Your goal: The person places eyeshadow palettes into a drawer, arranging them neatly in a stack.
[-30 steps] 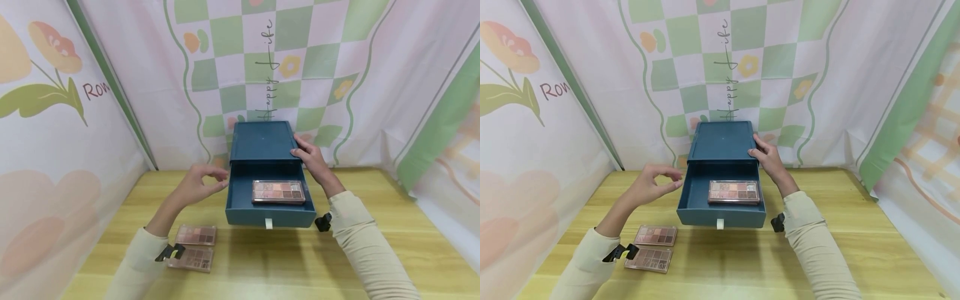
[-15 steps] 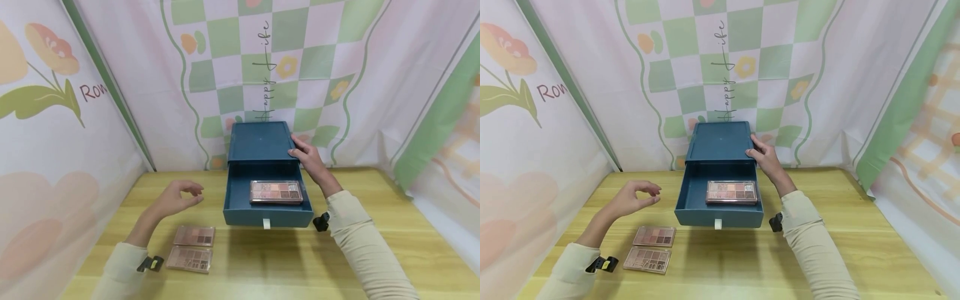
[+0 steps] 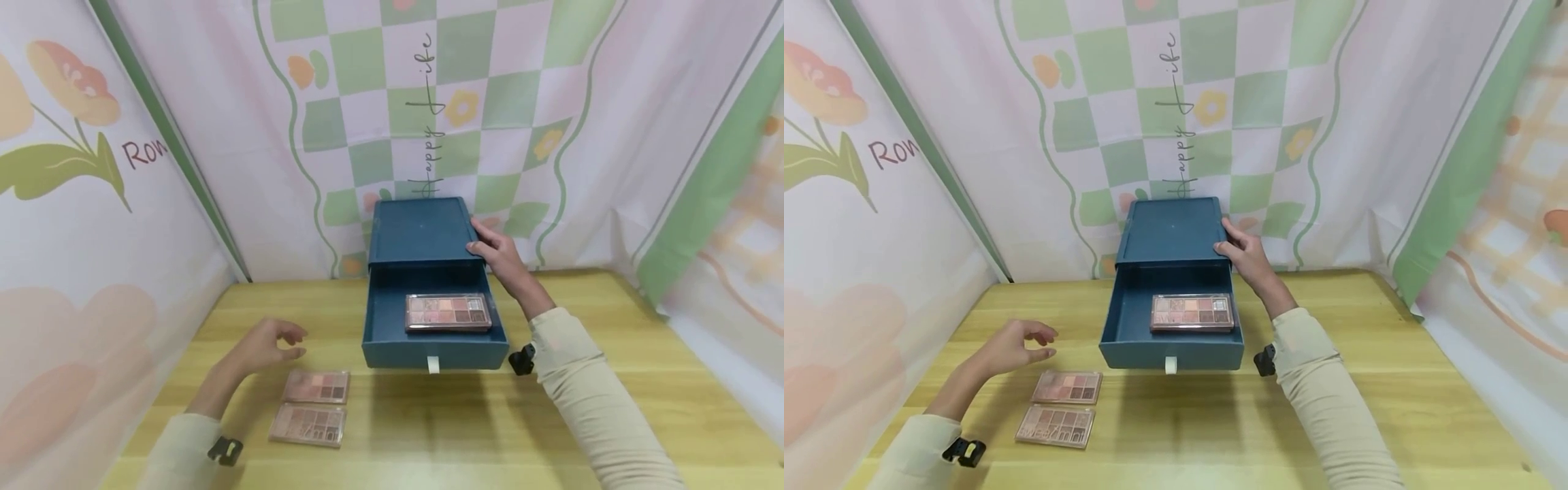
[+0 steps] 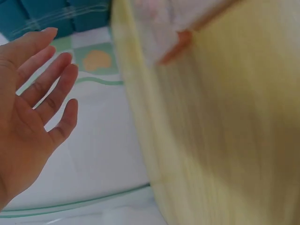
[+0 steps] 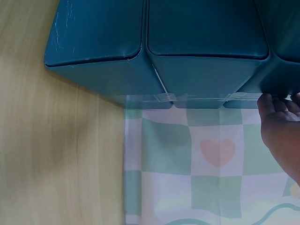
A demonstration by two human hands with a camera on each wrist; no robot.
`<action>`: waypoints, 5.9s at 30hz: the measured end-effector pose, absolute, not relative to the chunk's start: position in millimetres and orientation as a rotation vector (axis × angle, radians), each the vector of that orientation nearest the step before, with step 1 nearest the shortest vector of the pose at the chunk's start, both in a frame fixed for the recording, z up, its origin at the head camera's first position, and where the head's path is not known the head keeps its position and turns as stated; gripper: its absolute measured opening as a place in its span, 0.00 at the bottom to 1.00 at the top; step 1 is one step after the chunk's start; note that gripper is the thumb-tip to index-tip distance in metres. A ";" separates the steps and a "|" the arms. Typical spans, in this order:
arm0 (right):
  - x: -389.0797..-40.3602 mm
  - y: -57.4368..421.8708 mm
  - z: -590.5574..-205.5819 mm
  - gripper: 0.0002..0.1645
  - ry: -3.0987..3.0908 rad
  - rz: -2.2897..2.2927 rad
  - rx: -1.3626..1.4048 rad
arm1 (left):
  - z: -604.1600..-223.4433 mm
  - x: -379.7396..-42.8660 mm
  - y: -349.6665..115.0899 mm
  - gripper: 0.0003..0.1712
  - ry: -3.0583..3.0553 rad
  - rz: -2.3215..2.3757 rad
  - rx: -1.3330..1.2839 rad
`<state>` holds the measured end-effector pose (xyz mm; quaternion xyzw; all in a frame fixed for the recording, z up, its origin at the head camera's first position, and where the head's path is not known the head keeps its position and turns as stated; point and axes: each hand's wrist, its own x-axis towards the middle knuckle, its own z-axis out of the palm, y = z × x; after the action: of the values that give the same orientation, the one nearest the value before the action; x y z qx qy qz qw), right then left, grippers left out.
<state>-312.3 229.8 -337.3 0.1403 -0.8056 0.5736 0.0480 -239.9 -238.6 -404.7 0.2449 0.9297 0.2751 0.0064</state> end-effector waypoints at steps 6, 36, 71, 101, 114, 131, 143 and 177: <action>-311.1 229.0 -338.2 0.40 -2.461 1.760 0.426 | -419.4 -236.0 -251.6 0.24 2.823 0.830 0.736; -310.3 230.5 -340.7 0.40 -2.456 1.752 0.421 | -443.9 -219.8 -254.3 0.42 2.636 0.878 0.563; -311.1 228.7 -342.5 0.40 -2.446 1.762 0.424 | -454.6 -221.0 -259.8 0.34 2.591 0.975 0.555; -311.3 227.6 -339.4 0.40 -2.439 1.758 0.401 | -417.1 -220.9 -266.6 0.32 2.706 1.048 0.707; -312.8 230.2 -340.5 0.40 -2.438 1.770 0.427 | -380.2 -212.4 -265.1 0.29 2.717 1.115 0.815; -312.0 229.7 -340.2 0.40 -2.431 1.775 0.423 | -346.2 -212.7 -257.0 0.24 2.737 1.176 0.951; -312.4 228.9 -340.8 0.40 -2.425 1.775 0.423 | -331.3 -215.9 -251.4 0.24 2.761 1.234 1.083; -312.8 228.4 -339.2 0.40 -2.423 1.791 0.397 | -295.2 -232.9 -174.4 0.25 2.732 1.129 1.105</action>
<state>-312.8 228.4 -339.2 0.1304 -0.7963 0.5885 0.0512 -232.9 -174.4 -295.2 0.3501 0.8657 0.3577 -0.0070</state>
